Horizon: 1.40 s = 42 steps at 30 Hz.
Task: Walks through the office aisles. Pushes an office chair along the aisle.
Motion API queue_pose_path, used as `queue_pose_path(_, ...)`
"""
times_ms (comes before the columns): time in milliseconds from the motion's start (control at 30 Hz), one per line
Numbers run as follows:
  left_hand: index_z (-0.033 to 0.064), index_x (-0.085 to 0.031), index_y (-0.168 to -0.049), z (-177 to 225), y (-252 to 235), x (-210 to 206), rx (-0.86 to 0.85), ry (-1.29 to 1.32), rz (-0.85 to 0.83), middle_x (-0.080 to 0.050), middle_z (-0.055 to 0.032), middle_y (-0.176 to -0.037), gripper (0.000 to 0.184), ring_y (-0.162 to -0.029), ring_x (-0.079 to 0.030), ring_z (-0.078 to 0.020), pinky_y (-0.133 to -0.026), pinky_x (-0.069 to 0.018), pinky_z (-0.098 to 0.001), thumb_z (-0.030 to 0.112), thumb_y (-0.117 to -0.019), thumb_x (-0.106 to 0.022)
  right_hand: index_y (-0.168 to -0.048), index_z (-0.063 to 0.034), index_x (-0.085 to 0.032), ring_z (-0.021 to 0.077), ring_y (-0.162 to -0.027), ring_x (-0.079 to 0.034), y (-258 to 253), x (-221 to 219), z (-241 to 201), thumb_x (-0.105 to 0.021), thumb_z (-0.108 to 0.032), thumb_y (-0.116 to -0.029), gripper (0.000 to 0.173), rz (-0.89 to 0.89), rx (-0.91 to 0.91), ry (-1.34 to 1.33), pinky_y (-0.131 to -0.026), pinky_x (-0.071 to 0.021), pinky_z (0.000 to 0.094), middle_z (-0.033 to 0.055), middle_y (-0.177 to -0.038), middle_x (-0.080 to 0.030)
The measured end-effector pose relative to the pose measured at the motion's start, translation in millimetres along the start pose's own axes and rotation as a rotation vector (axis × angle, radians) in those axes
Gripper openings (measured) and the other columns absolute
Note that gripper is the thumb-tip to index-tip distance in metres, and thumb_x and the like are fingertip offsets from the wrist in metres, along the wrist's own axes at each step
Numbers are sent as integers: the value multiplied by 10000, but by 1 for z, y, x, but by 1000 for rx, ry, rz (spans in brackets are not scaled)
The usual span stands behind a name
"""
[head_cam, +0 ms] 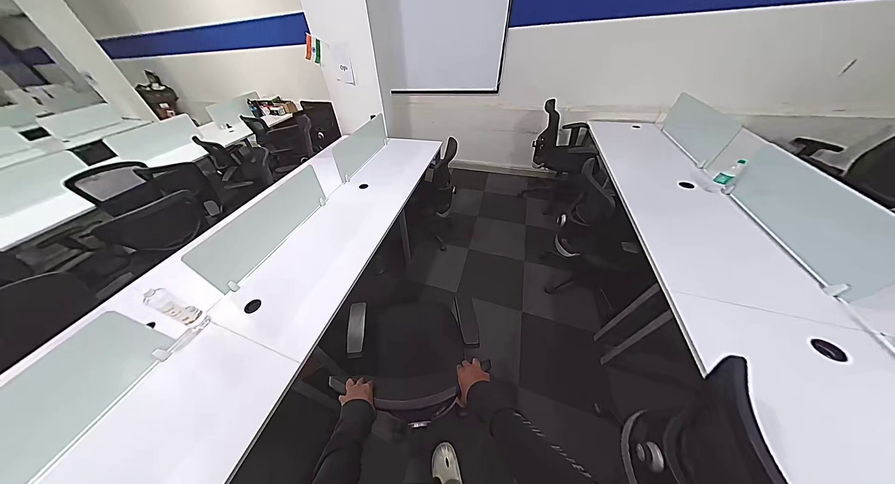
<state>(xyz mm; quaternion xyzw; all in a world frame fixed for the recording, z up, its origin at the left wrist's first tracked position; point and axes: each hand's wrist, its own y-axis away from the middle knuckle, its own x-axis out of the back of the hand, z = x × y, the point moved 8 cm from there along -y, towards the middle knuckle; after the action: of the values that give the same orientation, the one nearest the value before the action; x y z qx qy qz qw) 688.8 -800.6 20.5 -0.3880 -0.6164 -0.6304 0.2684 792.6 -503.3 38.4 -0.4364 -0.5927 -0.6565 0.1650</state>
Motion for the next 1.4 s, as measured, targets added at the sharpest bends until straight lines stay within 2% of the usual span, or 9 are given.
queue_pose_path(267, 271, -578, -1472, 50, -43, 31, 62, 81, -79, -455, -12, -1621, 576, -1571, -240, -376, -1069, -410, -738, 240, -919, -734, -1485, -161, -563, 458, -1530, -286, -95, 72, 30, -894, -209, -707, 846, 21, 50, 91, -985, -507, 693, 125, -1606, -451)
queue_pose_path(400, 270, -566, -1484, 86, -61, 38, 89, 139, -76, -459, -6, -1615, 772, -1566, -240, -382, -1044, -407, -768, 298, -769, -855, -1473, -152, -574, 460, -1525, -294, -140, 114, 49, -888, -193, -697, 839, 13, 121, 171, -993, -504, 695, 122, -1590, -472)
queue_pose_path(633, 286, -525, -1511, 142, -109, 75, 153, 208, -124, -452, -41, -1616, 804, -1555, -244, -426, -1002, -434, -780, 358, -781, -855, -1451, -146, -594, 448, -1506, -328, -230, 192, 66, -880, -179, -701, 803, 16, 249, 282, -969, -524, 673, 128, -1564, -496)
queue_pose_path(767, 210, -573, -1473, 155, -137, 110, 50, 269, -95, -573, -49, -1516, 744, -1455, -457, -323, -1170, -410, -531, 361, -787, -818, -1469, -145, -579, 460, -1517, -302, -283, 234, 66, -879, -159, -698, 827, 10, 315, 329, -973, -511, 694, 124, -1582, -476)
queue_pose_path(833, 184, -582, -1466, 157, -153, 125, 4, 340, -92, -626, -80, -1452, 703, -1384, -550, -282, -1189, -408, -487, 304, -810, -805, -1465, -141, -580, 452, -1522, -298, -305, 255, 67, -878, -152, -698, 823, 3, 342, 351, -974, -510, 691, 118, -1586, -474)
queue_pose_path(1100, 255, -630, -1419, 151, -212, 147, 221, 265, -108, -616, 3, -1468, 659, -1421, -499, -291, -1167, -417, -506, 297, -784, -798, -1422, -125, -616, 463, -1500, -328, -390, 324, 58, -826, -49, -753, 705, 6, 455, 385, -989, -499, 685, 142, -1571, -485)
queue_pose_path(1200, 318, -635, -1397, 157, -226, 161, 350, 299, -141, -612, 22, -1469, 670, -1481, -421, -324, -1076, -378, -755, 354, -757, -832, -1409, -140, -627, 451, -1492, -342, -416, 344, 52, -835, -69, -739, 705, 20, 483, 413, -976, -510, 680, 131, -1561, -496)
queue_pose_path(1267, 329, -646, -1379, 164, -237, 170, 385, 271, -164, -621, 18, -1460, 666, -1482, -422, -338, -1078, -302, -821, 365, -742, -838, -1403, -143, -632, 444, -1486, -351, -430, 356, 50, -856, -89, -713, 728, 24, 499, 421, -966, -517, 672, 130, -1553, -501)
queue_pose_path(1400, 289, -662, -1365, 172, -251, 189, 307, 202, -150, -677, -35, -1380, 611, -1357, -565, -302, -1152, -356, -669, 393, -775, -783, -1383, -136, -648, 434, -1477, -364, -461, 374, 42, -866, -47, -681, 740, 44, 523, 403, -972, -521, 662, 125, -1532, -518)
